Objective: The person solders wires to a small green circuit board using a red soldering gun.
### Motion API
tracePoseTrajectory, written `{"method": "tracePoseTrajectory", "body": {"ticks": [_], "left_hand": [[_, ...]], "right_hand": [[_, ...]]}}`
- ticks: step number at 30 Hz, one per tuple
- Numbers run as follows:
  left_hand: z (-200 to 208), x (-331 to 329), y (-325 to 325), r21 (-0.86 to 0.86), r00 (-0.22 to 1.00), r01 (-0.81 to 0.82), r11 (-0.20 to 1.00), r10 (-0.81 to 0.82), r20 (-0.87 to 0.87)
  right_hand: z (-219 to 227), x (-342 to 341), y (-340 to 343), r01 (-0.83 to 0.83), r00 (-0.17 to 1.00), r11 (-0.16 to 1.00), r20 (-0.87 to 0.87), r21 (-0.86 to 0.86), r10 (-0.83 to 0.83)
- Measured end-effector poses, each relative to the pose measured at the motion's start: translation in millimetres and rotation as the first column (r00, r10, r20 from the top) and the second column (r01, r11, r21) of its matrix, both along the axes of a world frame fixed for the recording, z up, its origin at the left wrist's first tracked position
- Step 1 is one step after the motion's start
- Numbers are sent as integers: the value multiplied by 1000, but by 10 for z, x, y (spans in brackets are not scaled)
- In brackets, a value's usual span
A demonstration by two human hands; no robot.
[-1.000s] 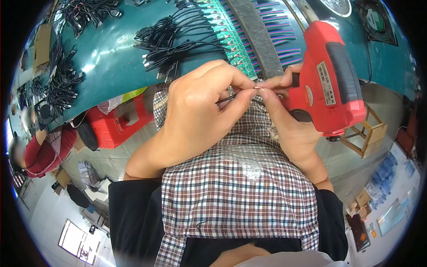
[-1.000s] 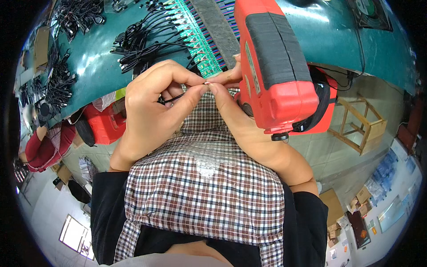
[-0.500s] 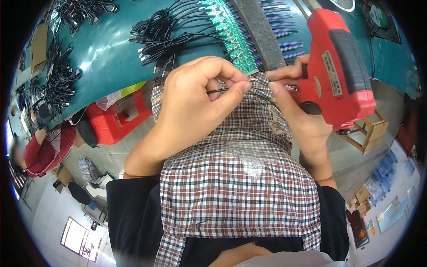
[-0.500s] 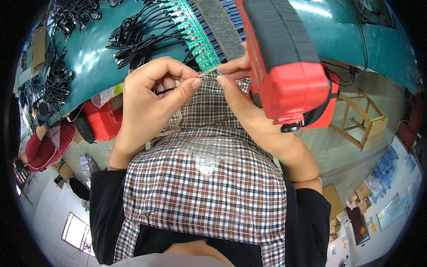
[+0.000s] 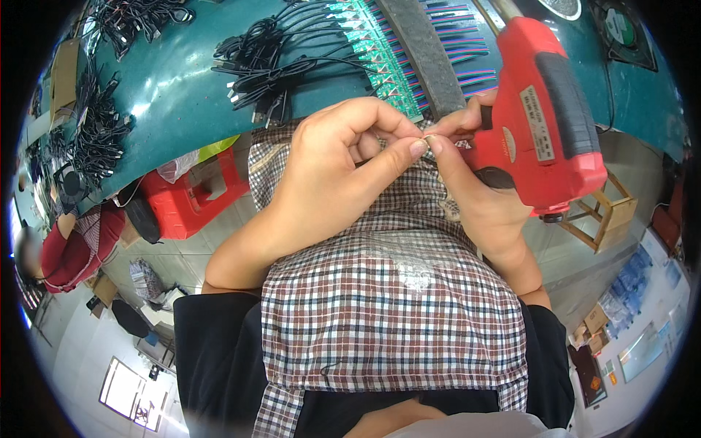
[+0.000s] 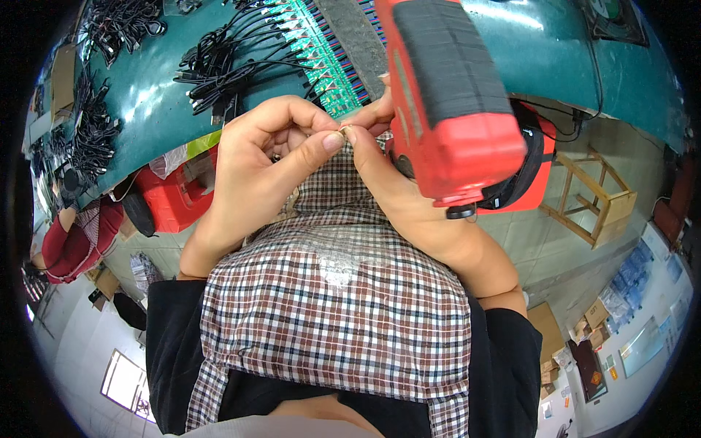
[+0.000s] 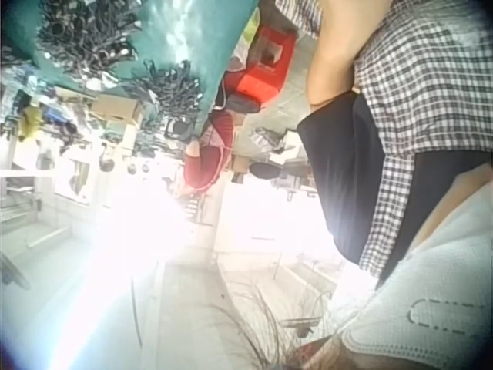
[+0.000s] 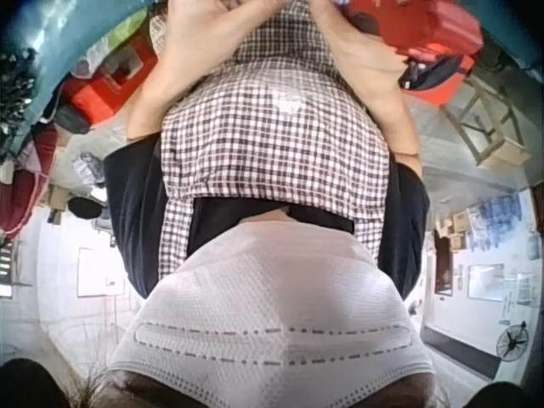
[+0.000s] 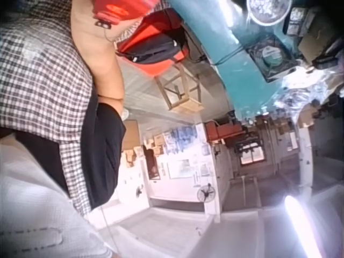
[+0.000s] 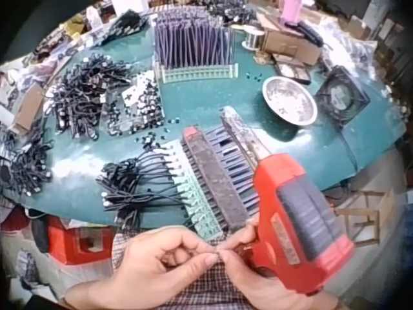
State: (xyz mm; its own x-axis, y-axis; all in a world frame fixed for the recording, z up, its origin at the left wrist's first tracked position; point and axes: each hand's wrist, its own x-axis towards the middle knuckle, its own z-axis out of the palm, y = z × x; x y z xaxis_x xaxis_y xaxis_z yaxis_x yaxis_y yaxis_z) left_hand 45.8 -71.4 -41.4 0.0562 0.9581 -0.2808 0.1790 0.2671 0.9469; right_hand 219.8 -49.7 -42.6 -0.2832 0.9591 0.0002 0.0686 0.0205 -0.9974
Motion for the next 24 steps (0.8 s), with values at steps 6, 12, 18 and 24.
{"method": "tracePoseTrajectory", "body": {"ticks": [6, 12, 18, 24], "left_hand": [[-51, 87, -39, -212, 823, -61, 975, 169, 542], [-47, 106, -54, -69, 927, -105, 992, 122, 355], [-50, 84, -25, 118, 991, -137, 984, 137, 9], [-44, 38, -5, 338, 971, 87, 937, -4, -239]], "right_hand": [[-43, -18, -30, 70, 977, 995, -197, -66, -81], [-72, -29, -82, 123, 972, 988, -190, -94, -139], [-87, 3, -73, 127, 989, 992, -80, -2, -127], [-55, -6, -80, 60, 998, 998, -25, -6, -60]]}}
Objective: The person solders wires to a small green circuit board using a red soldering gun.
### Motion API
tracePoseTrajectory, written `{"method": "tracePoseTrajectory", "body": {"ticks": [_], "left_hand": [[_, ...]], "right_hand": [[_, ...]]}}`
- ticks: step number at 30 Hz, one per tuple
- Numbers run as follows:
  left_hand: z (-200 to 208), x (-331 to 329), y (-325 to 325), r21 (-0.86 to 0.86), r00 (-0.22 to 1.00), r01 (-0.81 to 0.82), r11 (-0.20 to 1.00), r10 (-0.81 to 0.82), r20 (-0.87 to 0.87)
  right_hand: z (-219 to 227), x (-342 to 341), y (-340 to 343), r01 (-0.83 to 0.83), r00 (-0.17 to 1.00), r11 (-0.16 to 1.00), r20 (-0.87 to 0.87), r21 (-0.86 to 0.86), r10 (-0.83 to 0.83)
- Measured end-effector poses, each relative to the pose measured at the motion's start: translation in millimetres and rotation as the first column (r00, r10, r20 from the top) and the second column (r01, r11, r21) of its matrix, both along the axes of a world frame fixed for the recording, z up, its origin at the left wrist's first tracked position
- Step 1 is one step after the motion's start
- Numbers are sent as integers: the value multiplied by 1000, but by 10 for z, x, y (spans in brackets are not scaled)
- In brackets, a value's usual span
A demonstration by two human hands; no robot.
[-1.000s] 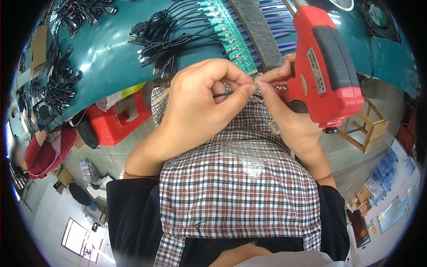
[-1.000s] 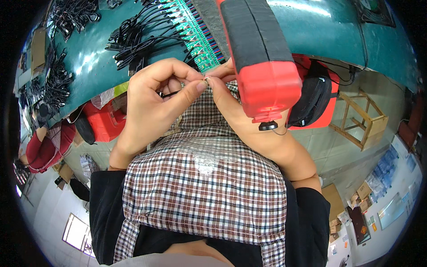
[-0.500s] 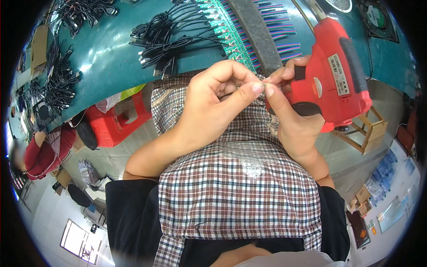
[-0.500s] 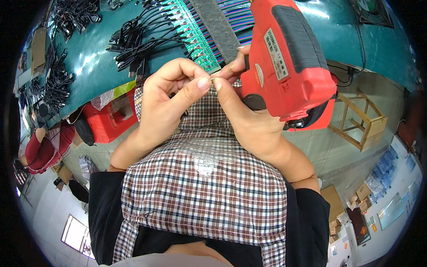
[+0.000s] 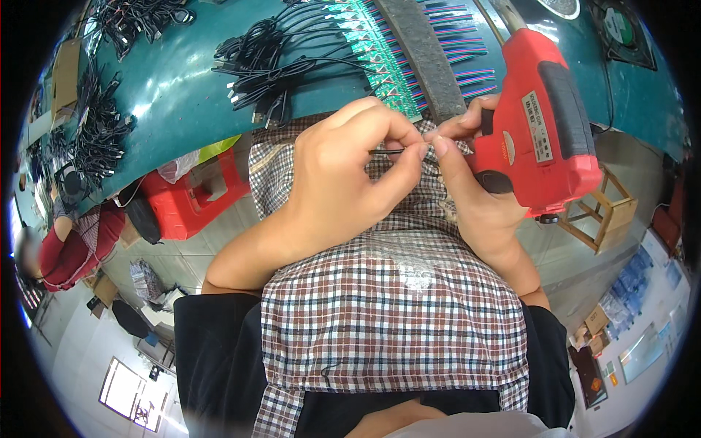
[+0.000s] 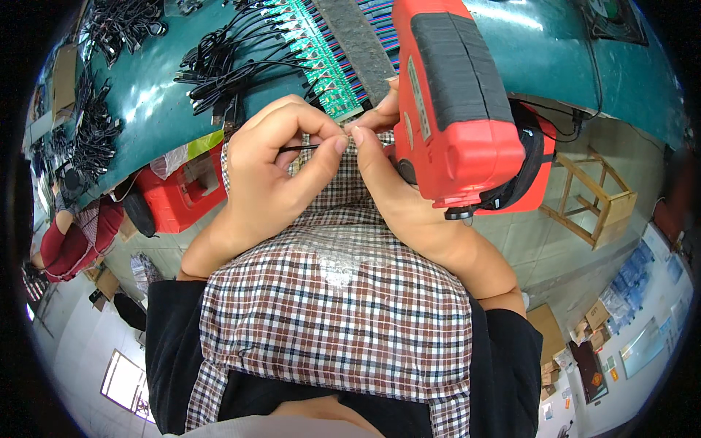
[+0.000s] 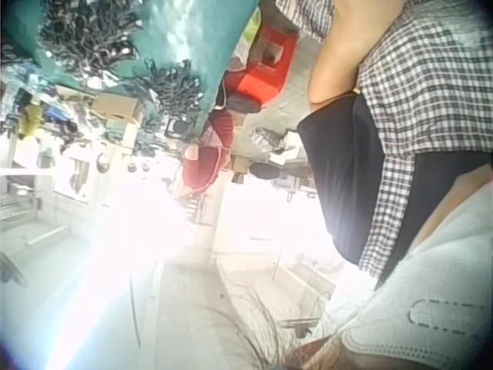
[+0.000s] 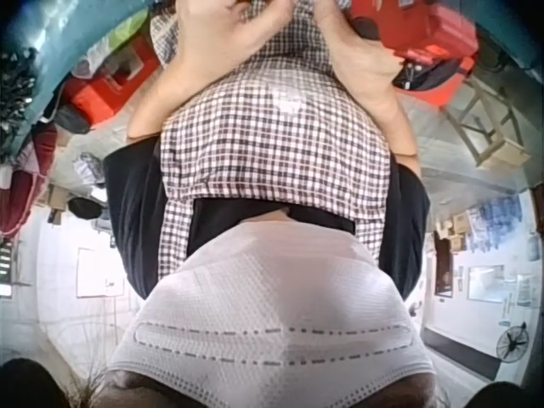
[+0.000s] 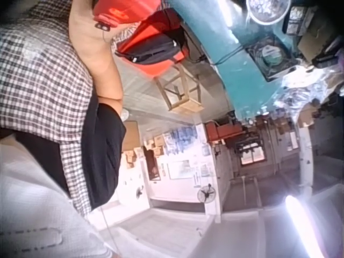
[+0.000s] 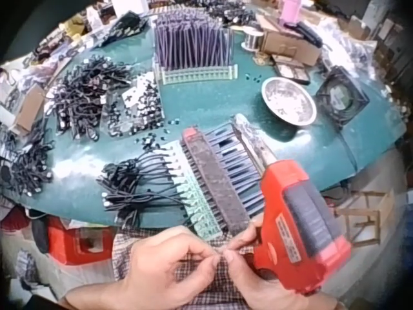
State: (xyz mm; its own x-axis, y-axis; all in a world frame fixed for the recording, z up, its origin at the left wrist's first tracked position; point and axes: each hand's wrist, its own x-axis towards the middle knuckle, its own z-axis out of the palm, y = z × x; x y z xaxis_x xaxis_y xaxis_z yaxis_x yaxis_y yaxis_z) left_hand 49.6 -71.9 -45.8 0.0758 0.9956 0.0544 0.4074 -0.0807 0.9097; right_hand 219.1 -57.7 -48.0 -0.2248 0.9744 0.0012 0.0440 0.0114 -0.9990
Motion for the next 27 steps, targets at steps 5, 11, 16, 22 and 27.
{"method": "tracePoseTrajectory", "body": {"ticks": [5, 11, 16, 22, 27], "left_hand": [[19, -75, 5, 304, 955, 212, 929, -131, -265], [88, -104, -33, 208, 987, 163, 964, -160, -31], [151, -116, -46, 2, 968, 8, 1000, -8, 252], [61, -43, -41, -40, 993, -62, 997, 65, 100], [13, -5, -59, -39, 989, -65, 997, 70, 129]], "right_hand": [[77, 38, -7, -11, 995, 993, -101, -119, -2], [57, 61, -44, -8, 953, 963, -294, -271, -75], [91, 86, 9, 140, 943, 959, -262, -245, -204], [56, 138, 12, -43, 995, 999, -88, 0, 43], [19, 76, -36, -57, 997, 996, -64, -63, 53]]}}
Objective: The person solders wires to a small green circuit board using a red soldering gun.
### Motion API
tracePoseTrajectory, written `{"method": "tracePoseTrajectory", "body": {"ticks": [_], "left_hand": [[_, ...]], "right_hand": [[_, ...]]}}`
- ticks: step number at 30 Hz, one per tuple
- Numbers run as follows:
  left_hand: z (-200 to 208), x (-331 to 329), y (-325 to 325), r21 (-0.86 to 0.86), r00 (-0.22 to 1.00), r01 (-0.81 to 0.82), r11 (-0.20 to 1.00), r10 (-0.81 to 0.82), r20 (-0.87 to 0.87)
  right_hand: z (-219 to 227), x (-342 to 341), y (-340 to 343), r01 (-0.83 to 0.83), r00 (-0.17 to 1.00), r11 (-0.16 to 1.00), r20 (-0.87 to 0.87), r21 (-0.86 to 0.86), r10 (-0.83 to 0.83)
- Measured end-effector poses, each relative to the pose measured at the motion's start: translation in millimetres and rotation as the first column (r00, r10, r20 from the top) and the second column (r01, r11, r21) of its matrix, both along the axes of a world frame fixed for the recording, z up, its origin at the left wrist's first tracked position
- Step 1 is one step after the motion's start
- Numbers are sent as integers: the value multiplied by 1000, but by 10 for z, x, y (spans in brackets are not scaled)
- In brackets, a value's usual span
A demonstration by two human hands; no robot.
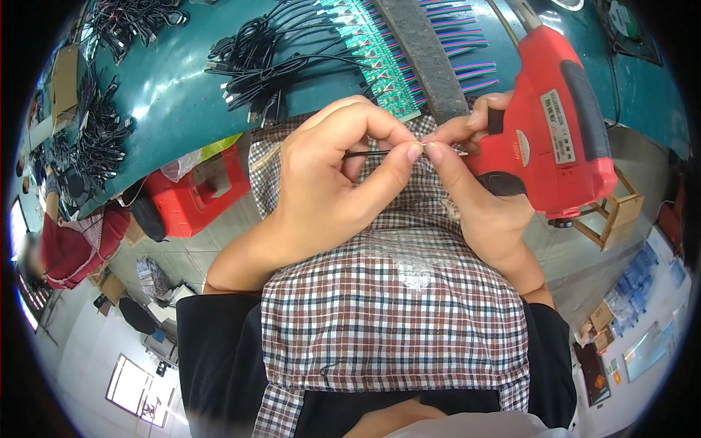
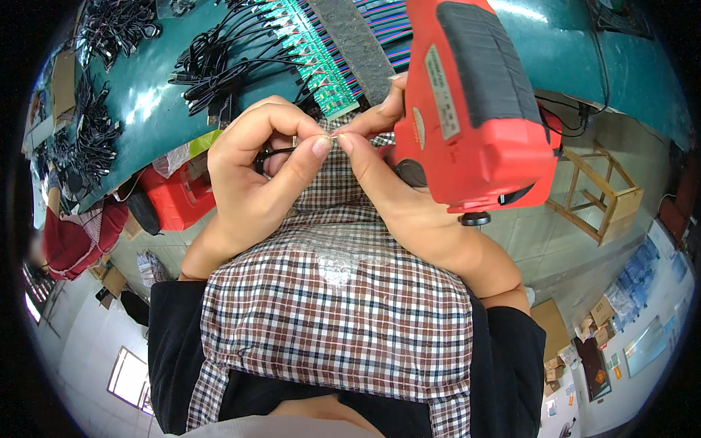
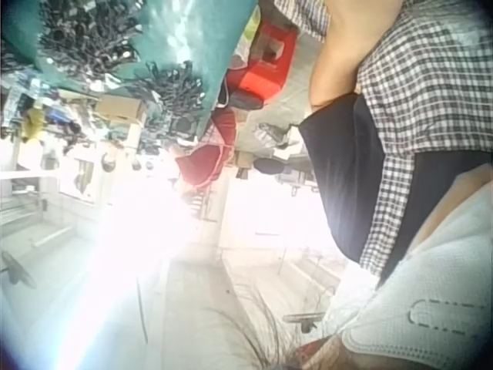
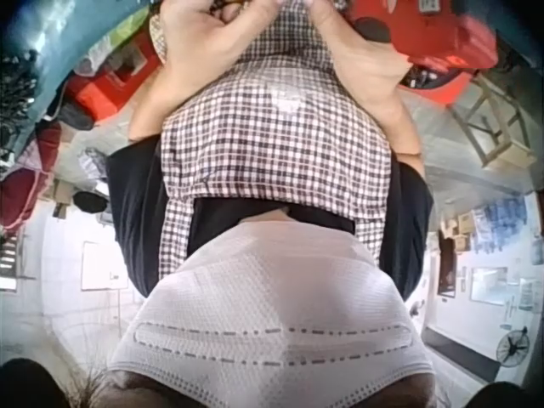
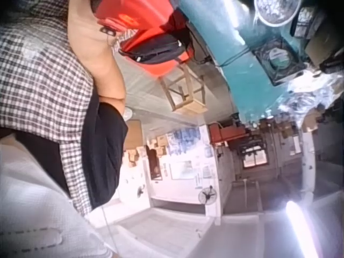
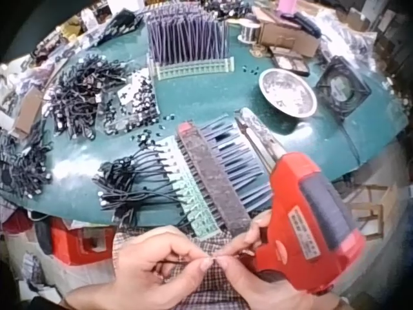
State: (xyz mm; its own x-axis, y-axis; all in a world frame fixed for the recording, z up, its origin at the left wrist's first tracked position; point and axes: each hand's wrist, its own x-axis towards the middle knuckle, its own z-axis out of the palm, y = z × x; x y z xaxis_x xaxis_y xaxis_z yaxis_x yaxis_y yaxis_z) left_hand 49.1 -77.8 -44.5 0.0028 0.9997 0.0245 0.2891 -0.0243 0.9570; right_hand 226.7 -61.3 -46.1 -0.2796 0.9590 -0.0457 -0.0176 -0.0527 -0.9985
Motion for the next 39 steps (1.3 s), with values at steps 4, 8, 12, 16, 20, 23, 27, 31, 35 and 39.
{"method": "tracePoseTrajectory", "body": {"ticks": [4, 8, 12, 16, 20, 23, 27, 31, 35, 39], "left_hand": [[-25, 66, -58, -91, 985, -72, 993, 86, 151], [29, -46, 24, -153, 974, -210, 966, 220, 54], [-68, -47, 161, 33, 935, -154, 987, 157, -319], [-177, -23, 171, 130, 866, -110, 986, 159, -475], [-218, 7, 201, 162, 842, -81, 983, 155, -517], [-225, 7, 205, 203, 823, -61, 977, 165, -544], [-246, 15, 210, 227, 796, -49, 973, 175, -579], [-240, 23, 214, 261, 769, -31, 965, 189, -610], [-238, 29, 217, 262, 751, -19, 965, 187, -633], [-245, 47, 213, 264, 738, -15, 964, 189, -648]], "right_hand": [[12, -67, -40, 66, 986, 995, -147, -72, -76], [-28, -41, -60, 167, 982, 985, -78, -51, -170], [78, 181, -127, 116, 992, 991, 54, -73, -112], [151, 575, -266, -20, 963, 999, 267, -34, 28], [153, 795, -520, 9, 983, 991, 185, -131, 15], [160, 943, -576, -62, 950, 987, 294, -146, 103], [233, 900, -605, -63, 884, 978, 445, -197, 146], [243, 854, -546, -61, 896, 967, 413, -249, 163], [192, 870, -566, -94, 889, 978, 426, -186, 166], [183, 884, -583, -75, 894, 971, 416, -226, 166]]}}
